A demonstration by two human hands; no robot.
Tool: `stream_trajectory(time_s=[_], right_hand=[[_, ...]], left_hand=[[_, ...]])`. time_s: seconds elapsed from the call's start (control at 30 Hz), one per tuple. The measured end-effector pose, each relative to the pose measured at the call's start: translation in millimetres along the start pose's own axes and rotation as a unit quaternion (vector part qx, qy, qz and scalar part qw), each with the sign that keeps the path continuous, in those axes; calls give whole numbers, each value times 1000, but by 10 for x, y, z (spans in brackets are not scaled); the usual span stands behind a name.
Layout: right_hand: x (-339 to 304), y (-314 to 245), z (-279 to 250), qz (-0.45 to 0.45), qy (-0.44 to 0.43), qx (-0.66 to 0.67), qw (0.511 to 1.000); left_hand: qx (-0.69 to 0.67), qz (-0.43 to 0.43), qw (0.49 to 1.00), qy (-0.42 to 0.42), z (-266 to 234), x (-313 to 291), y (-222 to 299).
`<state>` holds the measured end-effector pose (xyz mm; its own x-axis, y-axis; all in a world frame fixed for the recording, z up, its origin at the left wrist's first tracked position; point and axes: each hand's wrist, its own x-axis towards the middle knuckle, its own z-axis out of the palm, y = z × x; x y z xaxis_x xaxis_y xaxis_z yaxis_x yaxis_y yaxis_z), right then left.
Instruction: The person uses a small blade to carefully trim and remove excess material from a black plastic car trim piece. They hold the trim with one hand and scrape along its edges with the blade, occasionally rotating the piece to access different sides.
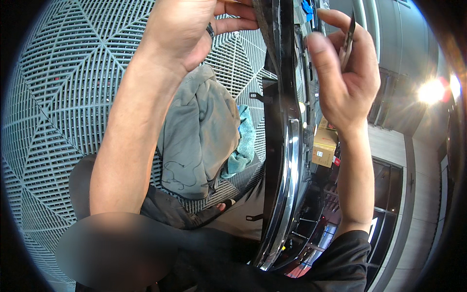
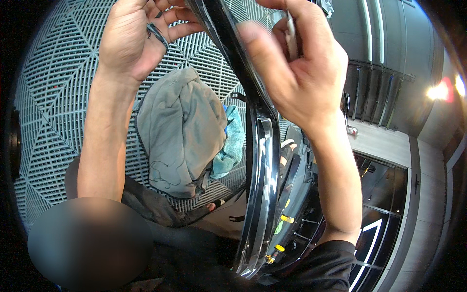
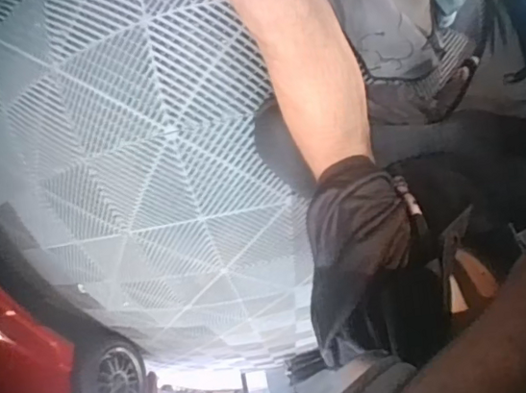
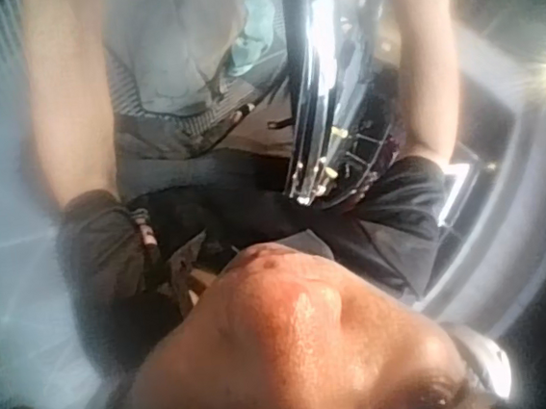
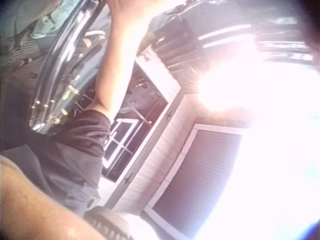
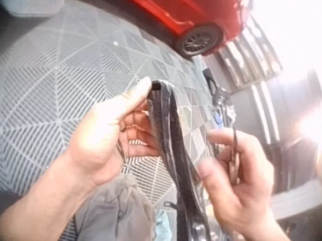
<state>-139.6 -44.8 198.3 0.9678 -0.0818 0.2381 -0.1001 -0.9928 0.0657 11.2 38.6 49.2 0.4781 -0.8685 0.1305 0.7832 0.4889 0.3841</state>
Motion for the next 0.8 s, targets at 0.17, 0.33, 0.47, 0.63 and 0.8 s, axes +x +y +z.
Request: stream_trajectory(time_s=[0.17, 0.33, 0.47, 0.63, 0.8], right_hand=[[5, -65, 103, 58, -6, -24, 998], [-36, -173, 135, 157, -5, -32, 987], [15, -209, 130, 198, 3, 57, 979], [232, -326, 152, 219, 47, 32, 974], [373, -357, 201, 241, 61, 52, 967]], left_hand=[[-20, 4, 1000, -1, -29, 44, -27], [-11, 16, 1000, 13, -56, 71, -81], [-70, 9, 998, 2, -75, 58, -102], [-91, 16, 996, -5, -77, 58, -93], [-138, 12, 990, 32, -56, 42, -118]])
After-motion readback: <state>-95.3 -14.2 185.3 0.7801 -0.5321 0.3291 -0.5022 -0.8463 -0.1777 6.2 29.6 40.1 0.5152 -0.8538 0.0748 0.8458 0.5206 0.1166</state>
